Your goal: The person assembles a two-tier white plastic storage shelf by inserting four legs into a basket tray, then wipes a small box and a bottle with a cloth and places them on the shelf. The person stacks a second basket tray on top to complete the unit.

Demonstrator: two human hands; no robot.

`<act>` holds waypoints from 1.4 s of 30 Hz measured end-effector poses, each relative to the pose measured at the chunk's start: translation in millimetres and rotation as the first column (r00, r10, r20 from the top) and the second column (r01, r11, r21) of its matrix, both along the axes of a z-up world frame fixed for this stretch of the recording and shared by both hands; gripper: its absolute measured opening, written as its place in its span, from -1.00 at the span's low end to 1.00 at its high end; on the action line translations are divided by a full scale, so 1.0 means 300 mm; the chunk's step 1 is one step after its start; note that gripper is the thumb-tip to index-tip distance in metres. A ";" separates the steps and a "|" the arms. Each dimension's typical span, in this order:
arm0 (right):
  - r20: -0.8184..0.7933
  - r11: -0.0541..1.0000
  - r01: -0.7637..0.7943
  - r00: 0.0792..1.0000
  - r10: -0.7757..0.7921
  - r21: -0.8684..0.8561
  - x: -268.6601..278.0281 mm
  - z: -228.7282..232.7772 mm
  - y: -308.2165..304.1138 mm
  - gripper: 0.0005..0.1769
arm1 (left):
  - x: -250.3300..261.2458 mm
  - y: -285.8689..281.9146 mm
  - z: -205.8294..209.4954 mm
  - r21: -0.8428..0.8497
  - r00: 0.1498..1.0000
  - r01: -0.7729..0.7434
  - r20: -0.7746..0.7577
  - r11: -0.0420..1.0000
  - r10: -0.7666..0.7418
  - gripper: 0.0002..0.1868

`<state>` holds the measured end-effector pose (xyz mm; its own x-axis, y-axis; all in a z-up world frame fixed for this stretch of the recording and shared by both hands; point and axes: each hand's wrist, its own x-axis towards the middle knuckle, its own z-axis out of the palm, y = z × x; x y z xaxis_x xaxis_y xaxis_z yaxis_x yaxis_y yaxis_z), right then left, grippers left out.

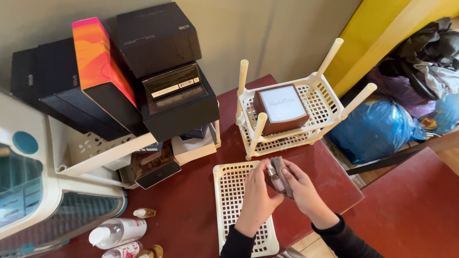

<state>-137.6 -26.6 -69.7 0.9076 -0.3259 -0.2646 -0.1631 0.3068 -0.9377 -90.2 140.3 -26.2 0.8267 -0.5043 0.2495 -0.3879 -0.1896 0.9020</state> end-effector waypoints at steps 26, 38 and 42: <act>0.077 0.975 -0.072 0.993 0.089 -0.210 -0.011 0.042 0.019 -0.43 | 0.037 0.027 0.034 0.064 0.983 -0.004 0.182 0.998 -0.008 0.07; -0.016 0.977 0.165 0.986 -0.164 0.133 0.011 0.088 0.019 -0.44 | 0.025 0.037 0.034 -0.043 0.985 0.047 0.167 0.998 -0.039 -0.21; 0.004 0.959 -0.028 1.000 0.028 0.282 -0.016 0.071 0.012 -0.39 | 0.039 0.035 0.030 0.003 0.975 0.035 0.221 0.999 -0.035 -0.19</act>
<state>-142.6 -22.9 -48.3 0.9154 -0.2127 -0.3418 -0.1752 0.5539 -0.8139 -78.6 150.9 -17.0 0.7328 -0.5316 0.4247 -0.5841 -0.1713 0.7934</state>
